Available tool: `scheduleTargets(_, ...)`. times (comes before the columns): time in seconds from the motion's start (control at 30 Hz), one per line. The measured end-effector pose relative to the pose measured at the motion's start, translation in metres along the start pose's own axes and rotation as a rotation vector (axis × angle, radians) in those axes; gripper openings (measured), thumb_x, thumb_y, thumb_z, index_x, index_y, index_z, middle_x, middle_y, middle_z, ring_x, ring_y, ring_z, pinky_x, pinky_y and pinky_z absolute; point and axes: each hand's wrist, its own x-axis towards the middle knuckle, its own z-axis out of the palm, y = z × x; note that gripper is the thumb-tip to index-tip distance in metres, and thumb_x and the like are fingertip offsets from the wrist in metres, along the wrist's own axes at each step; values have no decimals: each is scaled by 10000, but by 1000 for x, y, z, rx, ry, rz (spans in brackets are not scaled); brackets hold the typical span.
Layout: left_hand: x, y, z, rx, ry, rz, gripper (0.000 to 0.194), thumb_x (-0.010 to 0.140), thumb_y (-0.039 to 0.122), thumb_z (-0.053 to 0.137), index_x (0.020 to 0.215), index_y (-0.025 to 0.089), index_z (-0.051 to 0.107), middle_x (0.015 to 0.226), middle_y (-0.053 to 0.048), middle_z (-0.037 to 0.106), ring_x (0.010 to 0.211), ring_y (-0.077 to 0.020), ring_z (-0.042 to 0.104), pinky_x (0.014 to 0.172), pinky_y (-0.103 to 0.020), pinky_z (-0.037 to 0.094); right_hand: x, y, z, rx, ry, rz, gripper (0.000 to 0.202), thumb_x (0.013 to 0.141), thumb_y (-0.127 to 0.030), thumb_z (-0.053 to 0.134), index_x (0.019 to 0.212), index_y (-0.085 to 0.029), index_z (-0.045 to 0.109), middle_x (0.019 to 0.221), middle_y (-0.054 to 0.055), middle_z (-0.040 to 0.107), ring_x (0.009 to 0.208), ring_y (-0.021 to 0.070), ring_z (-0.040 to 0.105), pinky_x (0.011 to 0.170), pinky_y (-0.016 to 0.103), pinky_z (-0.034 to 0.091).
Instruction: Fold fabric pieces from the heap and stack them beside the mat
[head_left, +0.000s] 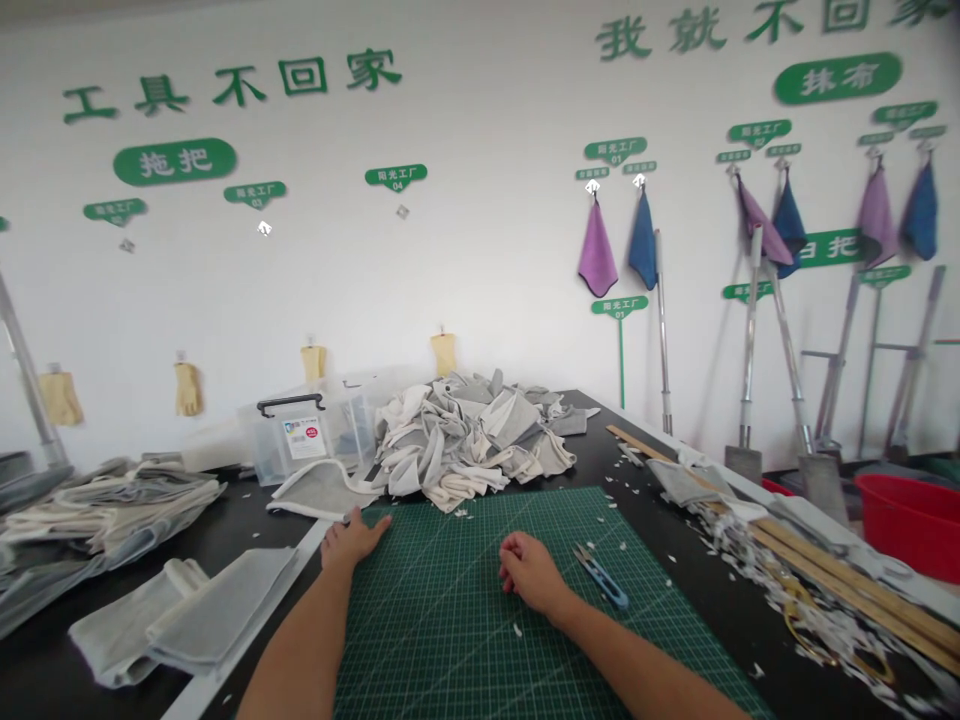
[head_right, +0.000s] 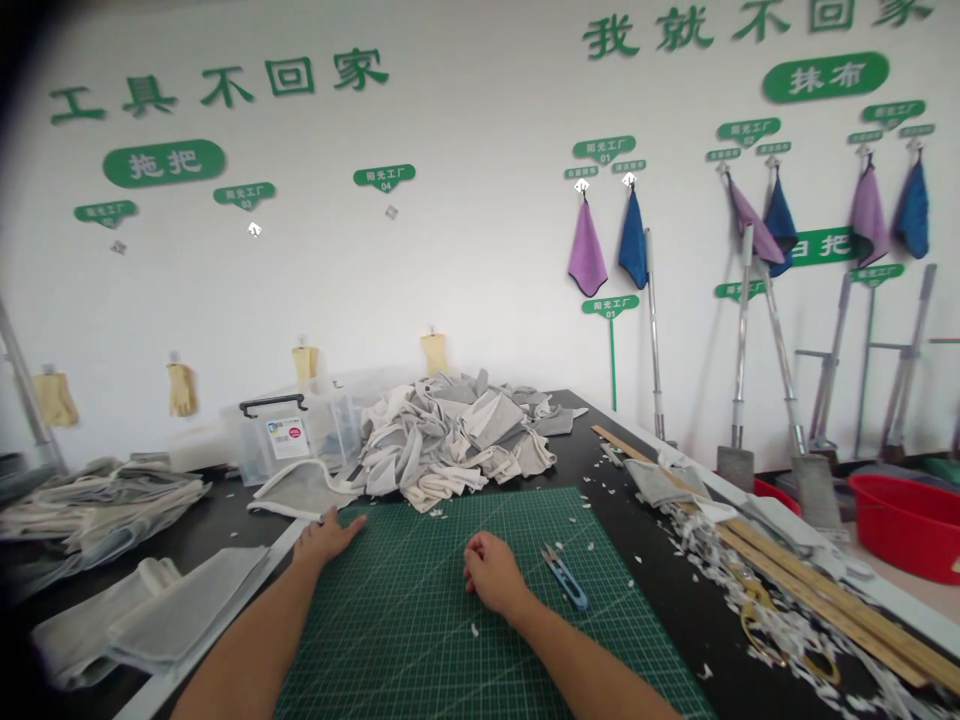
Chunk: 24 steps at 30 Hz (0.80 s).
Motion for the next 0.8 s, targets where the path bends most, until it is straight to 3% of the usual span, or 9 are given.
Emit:
scheduleTargets(0.1,14,2,5,-48,-6,-60,1013,545,821,350,1303,150,371,1270,-251,422,1200,-423,342,918,-561,237,0,1,0,14,-3,-13,118,798,-252,392,795,-176,483,614,-19,578,458,91,558,424,176,380)
scheduleTargets(0.23,16,5,5,-86,54,-94,864,609,733,395,1165,78,491,1208,-263,474,1180,-413,360,908,-578,253,1,5,1,21,4,-18,105,786,-238,394,794,-181,481,610,-22,578,447,93,549,409,178,368)
scheduleTargets(0.33,2,9,1,-89,190,-50,805,652,629,436,1168,11,458,1191,-279,471,1184,-406,352,909,-556,274,1,5,2,-6,7,-33,104,788,-246,402,795,-184,485,620,-19,588,455,95,550,425,186,377)
scheduleTargets(0.5,-37,20,-11,-74,358,71,754,743,450,429,1332,20,238,1374,-237,284,1308,-315,177,1001,-442,233,1,2,4,-50,2,-33,121,804,-251,394,804,-183,493,638,-10,594,476,100,557,445,193,390)
scheduleTargets(0.6,-60,36,-26,-114,466,148,744,756,387,437,1347,3,200,1382,-248,265,1314,-314,172,1006,-416,257,0,1,4,-82,-17,-73,114,804,-244,400,795,-183,497,643,-5,593,490,109,563,459,204,405)
scheduleTargets(0.7,-83,60,-52,-226,551,255,743,765,336,441,1360,-10,162,1399,-251,231,1320,-306,170,1040,-395,234,-8,-6,-2,-144,4,-155,134,820,-235,381,826,-187,506,666,5,603,515,123,571,499,230,433)
scheduleTargets(0.8,-108,88,-89,-371,611,363,749,757,272,453,1382,19,127,1426,-215,196,1333,-284,141,1065,-395,213,-23,-24,-9,-295,123,-402,198,838,-230,371,952,-190,528,835,51,631,723,164,609,678,292,475)
